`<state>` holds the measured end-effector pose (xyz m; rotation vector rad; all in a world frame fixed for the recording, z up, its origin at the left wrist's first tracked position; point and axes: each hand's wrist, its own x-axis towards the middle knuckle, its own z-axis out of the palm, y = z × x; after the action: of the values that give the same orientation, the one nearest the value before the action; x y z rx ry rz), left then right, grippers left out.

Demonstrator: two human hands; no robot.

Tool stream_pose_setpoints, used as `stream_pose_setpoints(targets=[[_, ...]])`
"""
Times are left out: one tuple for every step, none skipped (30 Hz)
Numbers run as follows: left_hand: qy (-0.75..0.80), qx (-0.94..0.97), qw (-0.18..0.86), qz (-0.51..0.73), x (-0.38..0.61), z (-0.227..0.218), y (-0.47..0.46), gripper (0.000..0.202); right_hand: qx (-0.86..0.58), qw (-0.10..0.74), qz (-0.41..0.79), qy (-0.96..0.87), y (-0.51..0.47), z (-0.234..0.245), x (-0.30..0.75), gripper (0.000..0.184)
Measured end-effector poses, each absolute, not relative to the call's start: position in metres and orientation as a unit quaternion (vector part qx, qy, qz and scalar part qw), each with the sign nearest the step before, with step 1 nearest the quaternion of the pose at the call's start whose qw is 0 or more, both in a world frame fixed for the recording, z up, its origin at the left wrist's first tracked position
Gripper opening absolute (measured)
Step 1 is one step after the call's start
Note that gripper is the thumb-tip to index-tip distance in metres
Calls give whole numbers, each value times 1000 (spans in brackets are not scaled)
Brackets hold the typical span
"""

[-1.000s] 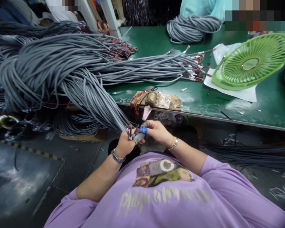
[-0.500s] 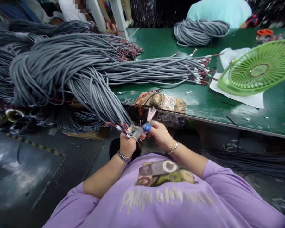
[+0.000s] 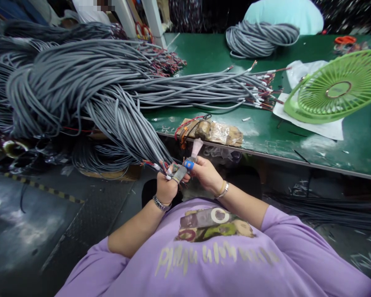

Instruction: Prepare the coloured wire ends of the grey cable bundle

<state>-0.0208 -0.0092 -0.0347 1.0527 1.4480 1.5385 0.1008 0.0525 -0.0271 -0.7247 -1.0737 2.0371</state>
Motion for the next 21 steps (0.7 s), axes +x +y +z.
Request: stream_pose_setpoints(targets=[[569,411,377,605,-20,-35,-9,27,-282,362,787,-412,52,-28,100,41],[571,408,373,607,-20,-35,-9,26,-283,368,786,-409,51,-28,100,41],[575,404,370,608,-20,-35,-9,26,-283,370,787,-405,51,-28,99,42],[578,401,370,606,-20,-36,-9,27,-280,368,790,-403,51,-28,99,43],[579,400,371,605,-20,-36,-9,27,-275,361,794,-403,51,-27,99,43],[579,401,373,604,-20,-36,-9,27,-271,353,799,-404,51,-27,99,44],[578,402,374,603,-20,-36,-9,28,-270,347,801,-407,52,-26,99,44],[577,405,376,602,-20,-36,-9,28,-272,343,801,-409,52,-26,100,44],[575,407,376,602,-21,-36,-9,28,-275,342,799,-410,53,-26,100,44],[572,410,377,602,-21,-36,-9,28,-279,344,797,-410,53,-26,100,44],[569,413,378,602,-21,-35,-9,28,-282,347,795,-409,53,-26,100,44],[567,417,380,600,-21,-34,-10,27,-282,351,795,-407,53,-26,100,44],[567,422,382,596,-22,-34,-10,27,-278,356,796,-404,52,-26,99,43],[569,425,381,592,-22,-33,-10,26,-272,360,798,-399,51,-26,98,43],[573,426,378,590,-21,-34,-10,26,-262,365,802,-394,50,-26,97,42],[577,422,374,591,-21,-34,-10,26,-250,371,806,-387,48,-25,96,41],[580,416,369,595,-21,-35,-10,26,-238,376,812,-378,47,-25,94,40],[582,408,363,603,-20,-36,-10,27,-229,381,816,-369,45,-24,93,40],[581,399,357,613,-19,-36,-10,27,-224,386,820,-359,44,-23,92,40],[580,394,352,620,-19,-37,-10,28,-223,388,823,-350,43,-23,91,40],[579,390,348,625,-18,-38,-9,28,-224,387,825,-345,42,-22,91,41]])
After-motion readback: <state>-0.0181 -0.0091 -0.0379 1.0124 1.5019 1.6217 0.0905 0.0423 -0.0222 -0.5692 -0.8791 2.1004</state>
